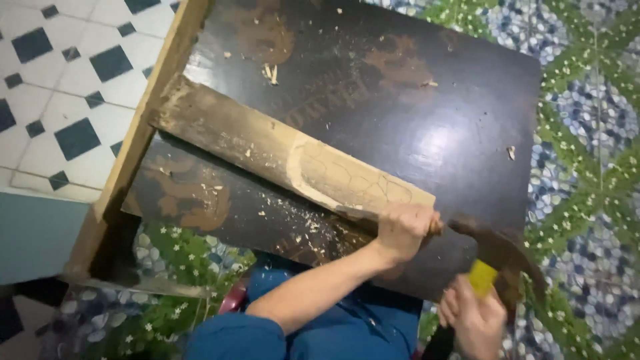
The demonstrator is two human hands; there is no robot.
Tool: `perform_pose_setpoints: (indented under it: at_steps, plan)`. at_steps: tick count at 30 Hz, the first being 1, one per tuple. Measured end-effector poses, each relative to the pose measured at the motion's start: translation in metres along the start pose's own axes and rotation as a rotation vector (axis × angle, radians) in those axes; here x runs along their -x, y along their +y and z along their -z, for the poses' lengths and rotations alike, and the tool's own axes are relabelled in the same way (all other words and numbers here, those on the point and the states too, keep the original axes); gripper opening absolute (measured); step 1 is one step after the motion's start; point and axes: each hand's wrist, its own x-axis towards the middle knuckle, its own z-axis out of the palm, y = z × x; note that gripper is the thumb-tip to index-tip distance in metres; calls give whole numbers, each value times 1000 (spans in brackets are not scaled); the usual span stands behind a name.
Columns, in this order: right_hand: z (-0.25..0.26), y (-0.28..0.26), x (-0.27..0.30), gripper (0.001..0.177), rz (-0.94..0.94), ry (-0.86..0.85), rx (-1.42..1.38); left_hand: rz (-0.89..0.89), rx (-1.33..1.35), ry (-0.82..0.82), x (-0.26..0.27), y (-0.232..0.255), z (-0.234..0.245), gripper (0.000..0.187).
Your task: Carving a decorative design into a wooden board using a hammer and chisel.
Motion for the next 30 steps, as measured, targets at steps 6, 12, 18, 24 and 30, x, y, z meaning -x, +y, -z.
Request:
perform_pose_setpoints:
  at_steps: [6, 12, 18, 24, 30]
  plan:
    - [5, -57, 37, 42, -86, 355, -91, 36, 160, 1, -13, 21, 32, 43]
    - [-2, -47, 49, 30, -41, 336, -130, -23, 348, -23, -13, 41, 56, 43]
    - [-5, -31, 49, 42, 2, 257, -102, -14, 285, -71, -11, 2, 81, 46]
    - [-16, -20, 50, 31, -137, 240, -138, 733, -154, -480, 10, -83, 150, 27]
    - [-22, 12, 41, 24, -238, 129, -176, 843, -212, -621, 38, -94, 171, 109]
